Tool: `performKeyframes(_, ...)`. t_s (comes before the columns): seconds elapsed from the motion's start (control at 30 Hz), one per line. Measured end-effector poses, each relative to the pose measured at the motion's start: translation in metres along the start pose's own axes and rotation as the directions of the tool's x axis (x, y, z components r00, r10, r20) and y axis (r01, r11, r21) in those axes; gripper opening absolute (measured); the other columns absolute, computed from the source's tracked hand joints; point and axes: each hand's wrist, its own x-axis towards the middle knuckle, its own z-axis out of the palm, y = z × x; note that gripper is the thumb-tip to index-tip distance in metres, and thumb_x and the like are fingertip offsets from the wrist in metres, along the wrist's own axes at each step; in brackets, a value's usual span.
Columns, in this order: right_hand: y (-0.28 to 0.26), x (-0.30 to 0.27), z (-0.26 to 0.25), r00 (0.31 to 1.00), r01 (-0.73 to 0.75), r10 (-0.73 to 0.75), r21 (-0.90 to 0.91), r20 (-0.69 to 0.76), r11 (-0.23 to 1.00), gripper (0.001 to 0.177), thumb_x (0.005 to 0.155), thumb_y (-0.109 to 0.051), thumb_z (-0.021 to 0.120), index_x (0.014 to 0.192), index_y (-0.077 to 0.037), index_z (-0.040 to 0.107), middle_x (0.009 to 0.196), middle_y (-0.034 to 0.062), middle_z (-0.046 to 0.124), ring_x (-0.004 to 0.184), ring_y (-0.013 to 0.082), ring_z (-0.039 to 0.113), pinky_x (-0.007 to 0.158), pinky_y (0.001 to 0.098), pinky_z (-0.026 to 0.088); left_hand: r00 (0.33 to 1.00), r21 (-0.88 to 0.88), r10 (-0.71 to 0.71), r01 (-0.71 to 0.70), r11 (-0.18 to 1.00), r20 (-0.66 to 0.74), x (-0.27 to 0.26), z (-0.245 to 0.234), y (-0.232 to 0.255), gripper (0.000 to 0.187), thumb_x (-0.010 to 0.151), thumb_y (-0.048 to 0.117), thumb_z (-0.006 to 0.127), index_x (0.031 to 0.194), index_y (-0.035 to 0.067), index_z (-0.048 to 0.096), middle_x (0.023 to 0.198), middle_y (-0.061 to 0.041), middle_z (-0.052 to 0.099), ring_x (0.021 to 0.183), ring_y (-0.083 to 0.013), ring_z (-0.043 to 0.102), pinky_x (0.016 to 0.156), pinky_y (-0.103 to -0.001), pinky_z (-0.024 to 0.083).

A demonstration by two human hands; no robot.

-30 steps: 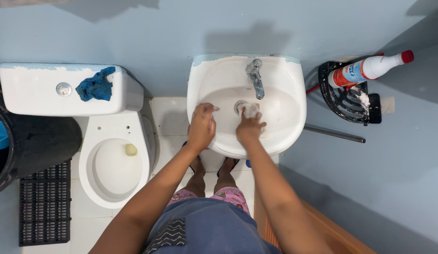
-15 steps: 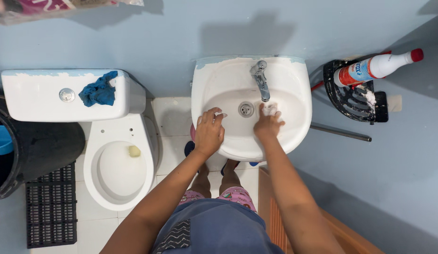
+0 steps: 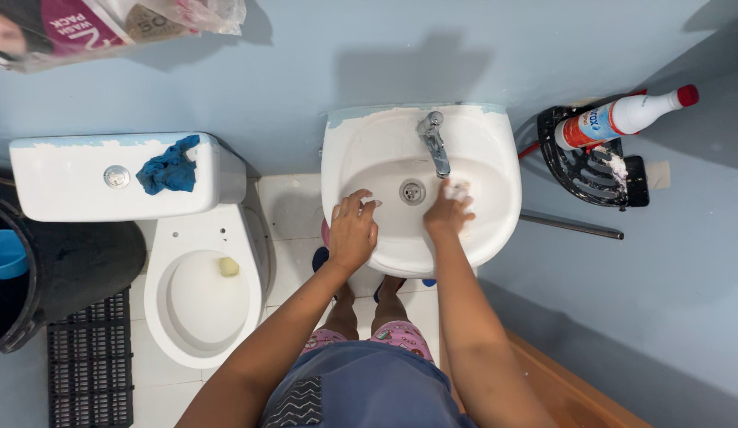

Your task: The person cleans a bathroom sink by applying liquid cleaner, scrubbing the basin and faucet with a sponge, wiping the underside of the sink with a cloth while kneeling, and finally wiping down a corner shelf unit.

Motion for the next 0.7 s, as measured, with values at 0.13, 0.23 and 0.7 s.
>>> performKeyframes(0.13,0.005,0.002,-0.003,0.997,0.037,-0.036,-0.002,0.07,0.999,0.09,0.089,-0.017,0.057,0.163,-0.038,0.012,0.171,0.0152,0.004,0.15,0.0405,0.017,0.111,0.065,0.026,0.999,-0.008,-0.031,0.032,0.999,0.043,-0.002,-0.001,0.0,0.043,0.071,0.0,0.07,0.113,0.005,0.07,0.131,-0.011,0.057,0.104,-0.0275,0.059,0.091,-0.043,0.046)
performKeyframes(0.23,0.018,-0.002,-0.011,1.0,-0.022,0.023,0.036,-0.013,0.999,0.094,0.086,-0.016,0.058,0.165,-0.034,0.012,0.17,0.0177,0.016,0.148,0.0394,0.024,0.11,0.0614,0.03,0.999,-0.026,-0.009,0.01,1.0,0.031,-0.001,-0.002,-0.001,0.041,0.071,0.0,0.07,0.112,0.005,0.071,0.131,-0.011,0.058,0.104,-0.0274,0.06,0.09,-0.044,0.045)
performKeyframes(0.7,0.051,-0.002,0.028,0.975,0.128,-0.165,-0.23,-0.146,0.965,0.075,0.092,-0.02,0.05,0.159,-0.02,0.018,0.167,0.018,0.015,0.147,0.0408,0.017,0.105,0.0729,0.023,0.999,0.004,-0.001,0.0,1.0,0.045,-0.001,0.001,-0.002,0.039,0.071,0.001,0.071,0.11,0.006,0.071,0.132,-0.009,0.056,0.104,-0.0254,0.06,0.091,-0.044,0.045)
